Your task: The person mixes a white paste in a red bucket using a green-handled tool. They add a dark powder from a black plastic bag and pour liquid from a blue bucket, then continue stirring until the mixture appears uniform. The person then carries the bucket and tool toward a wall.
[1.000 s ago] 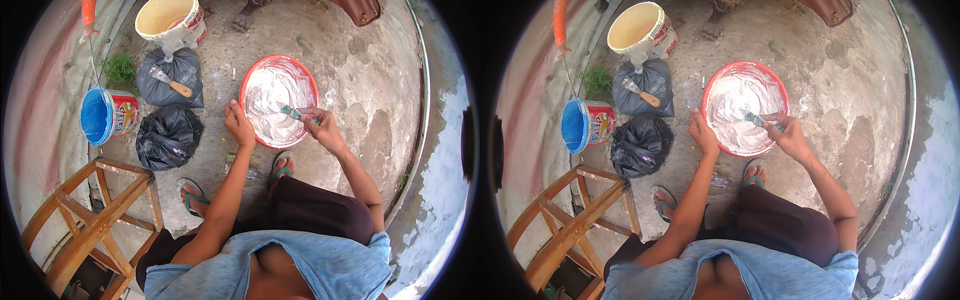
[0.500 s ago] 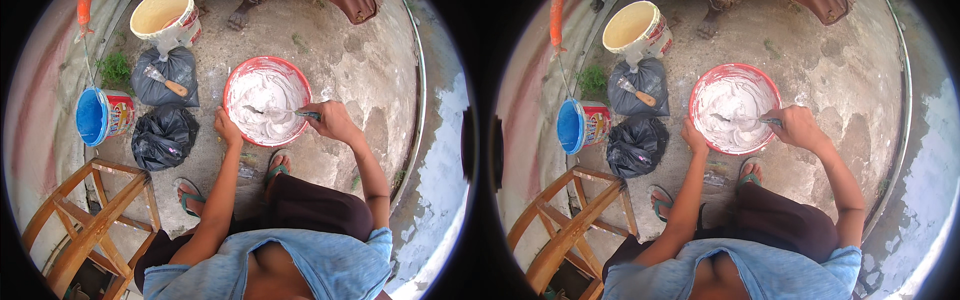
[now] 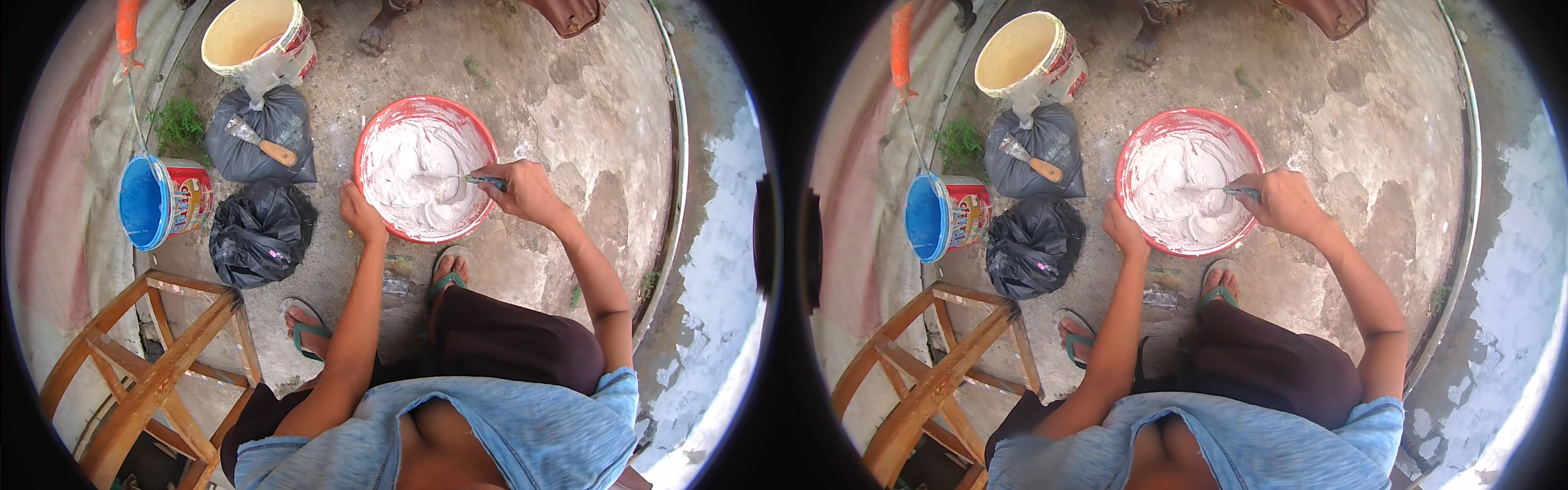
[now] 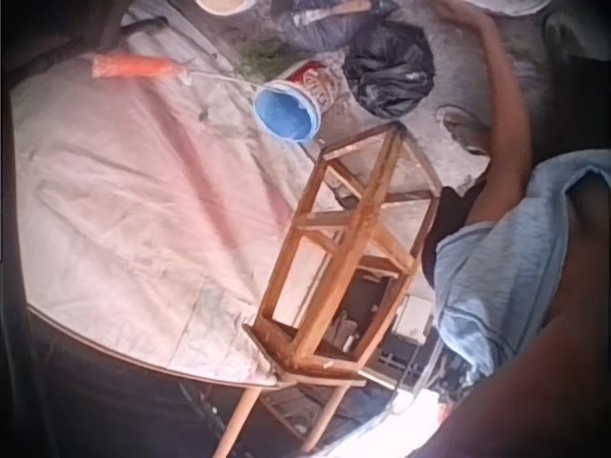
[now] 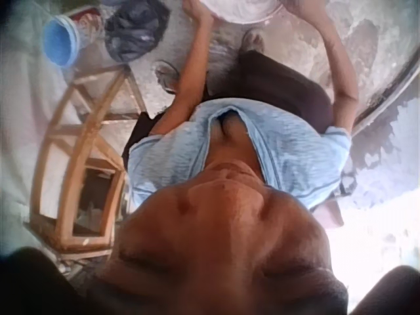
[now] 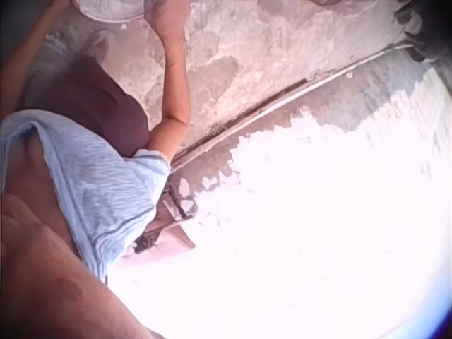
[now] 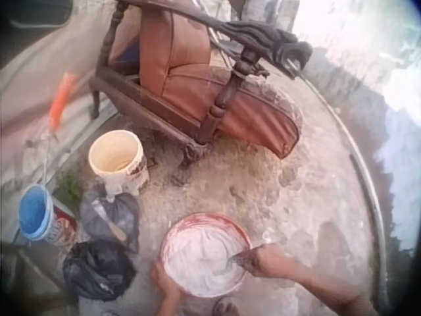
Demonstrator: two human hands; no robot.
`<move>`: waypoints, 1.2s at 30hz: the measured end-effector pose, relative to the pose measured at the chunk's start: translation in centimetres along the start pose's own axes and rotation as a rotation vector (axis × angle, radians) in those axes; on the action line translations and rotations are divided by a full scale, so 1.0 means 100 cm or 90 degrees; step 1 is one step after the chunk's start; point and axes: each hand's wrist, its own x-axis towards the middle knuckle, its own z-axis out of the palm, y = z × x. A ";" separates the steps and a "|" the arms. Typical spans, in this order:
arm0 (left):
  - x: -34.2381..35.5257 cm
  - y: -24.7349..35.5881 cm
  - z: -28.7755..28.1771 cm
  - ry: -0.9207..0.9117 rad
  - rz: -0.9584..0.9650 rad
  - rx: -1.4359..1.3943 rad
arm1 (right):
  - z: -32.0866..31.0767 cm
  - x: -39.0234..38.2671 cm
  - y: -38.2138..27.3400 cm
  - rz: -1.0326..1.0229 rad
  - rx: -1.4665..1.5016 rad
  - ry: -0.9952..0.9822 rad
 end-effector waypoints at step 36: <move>0.002 -0.002 -0.003 -0.036 -0.024 0.019 | 0.071 0.029 -0.019 -0.119 -0.112 0.069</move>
